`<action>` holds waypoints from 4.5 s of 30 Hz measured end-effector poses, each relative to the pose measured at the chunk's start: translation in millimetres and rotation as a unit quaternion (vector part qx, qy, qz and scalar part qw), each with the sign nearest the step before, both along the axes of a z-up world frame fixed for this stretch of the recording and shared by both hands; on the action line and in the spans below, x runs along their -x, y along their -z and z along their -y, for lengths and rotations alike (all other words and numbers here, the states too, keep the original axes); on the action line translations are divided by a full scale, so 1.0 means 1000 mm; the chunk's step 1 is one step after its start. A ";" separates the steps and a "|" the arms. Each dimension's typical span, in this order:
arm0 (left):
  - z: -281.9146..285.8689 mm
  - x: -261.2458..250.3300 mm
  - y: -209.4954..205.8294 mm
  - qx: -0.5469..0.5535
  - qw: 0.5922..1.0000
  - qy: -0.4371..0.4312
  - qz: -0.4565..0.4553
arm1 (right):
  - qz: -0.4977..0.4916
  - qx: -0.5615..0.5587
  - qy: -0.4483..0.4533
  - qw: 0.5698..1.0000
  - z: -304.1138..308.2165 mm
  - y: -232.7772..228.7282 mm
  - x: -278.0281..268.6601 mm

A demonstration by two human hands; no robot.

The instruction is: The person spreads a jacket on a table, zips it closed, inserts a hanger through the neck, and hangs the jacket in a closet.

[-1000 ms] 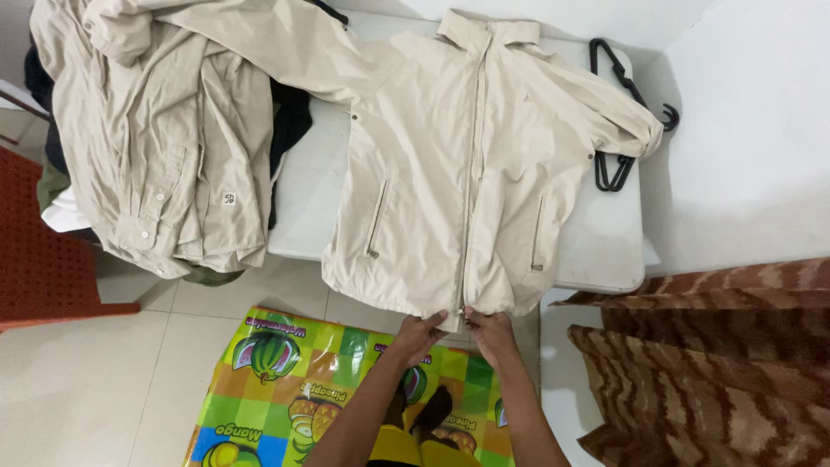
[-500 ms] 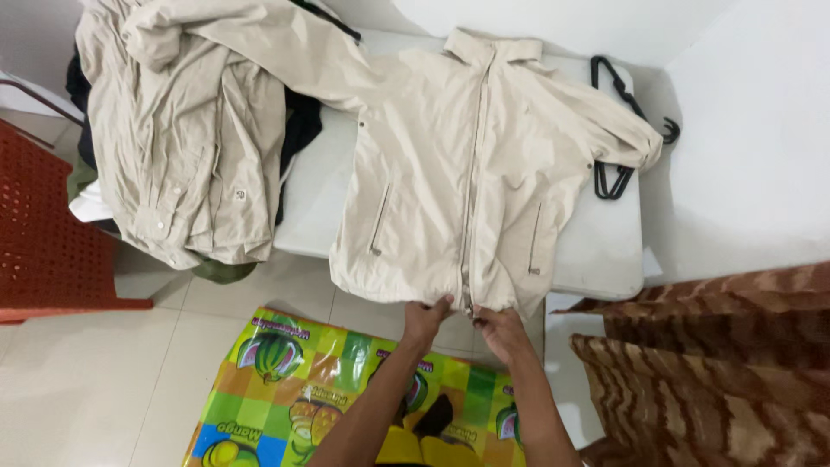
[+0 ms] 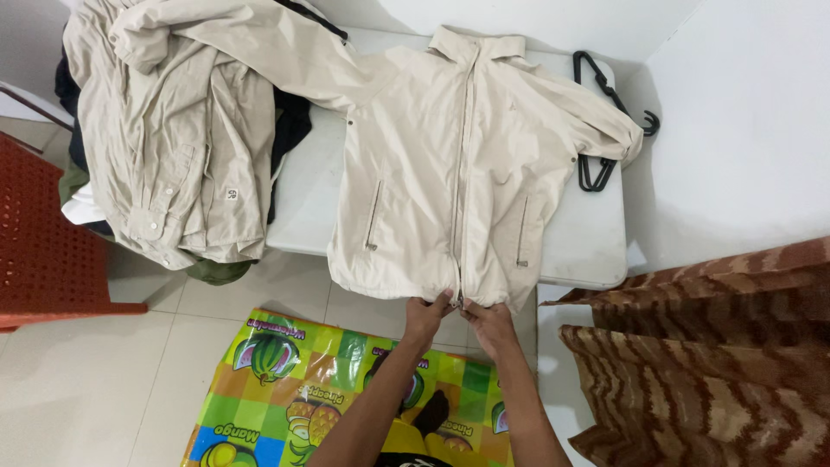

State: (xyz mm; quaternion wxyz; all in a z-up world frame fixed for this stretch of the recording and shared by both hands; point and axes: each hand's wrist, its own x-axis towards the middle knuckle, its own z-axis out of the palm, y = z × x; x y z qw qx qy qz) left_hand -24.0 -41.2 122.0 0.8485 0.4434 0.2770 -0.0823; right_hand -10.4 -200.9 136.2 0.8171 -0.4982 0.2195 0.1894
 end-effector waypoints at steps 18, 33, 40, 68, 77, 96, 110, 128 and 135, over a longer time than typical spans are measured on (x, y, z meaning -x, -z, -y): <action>-0.002 -0.001 -0.008 0.021 1.000 0.012 0.011 | 0.003 0.048 0.039 0.998 -0.004 0.002 0.002; 0.000 -0.007 -0.021 -0.066 0.996 0.028 -0.055 | 0.018 0.116 0.043 0.992 -0.007 -0.021 0.005; -0.002 -0.007 -0.020 -0.052 0.999 0.012 -0.008 | 0.023 0.125 0.052 0.991 -0.010 -0.016 0.007; -0.024 -0.001 0.001 0.146 0.983 0.106 -0.020 | -0.013 0.047 0.090 0.995 -0.013 -0.006 0.007; -0.025 0.002 0.026 0.153 0.981 0.117 -0.027 | -0.042 0.042 0.117 0.991 -0.012 0.011 0.004; -0.014 -0.003 0.003 0.070 0.994 0.079 0.030 | 0.020 0.069 0.037 0.997 -0.020 -0.018 0.007; -0.009 -0.009 0.015 -0.008 0.994 0.106 0.031 | 0.039 0.218 0.018 0.975 -0.022 -0.022 -0.002; 0.020 0.004 -0.002 0.017 1.000 0.019 -0.006 | 0.200 0.510 -0.120 0.828 -0.020 -0.094 -0.009; 0.033 0.009 -0.008 0.029 0.998 -0.049 0.024 | 0.257 0.483 -0.273 0.792 -0.021 -0.085 -0.028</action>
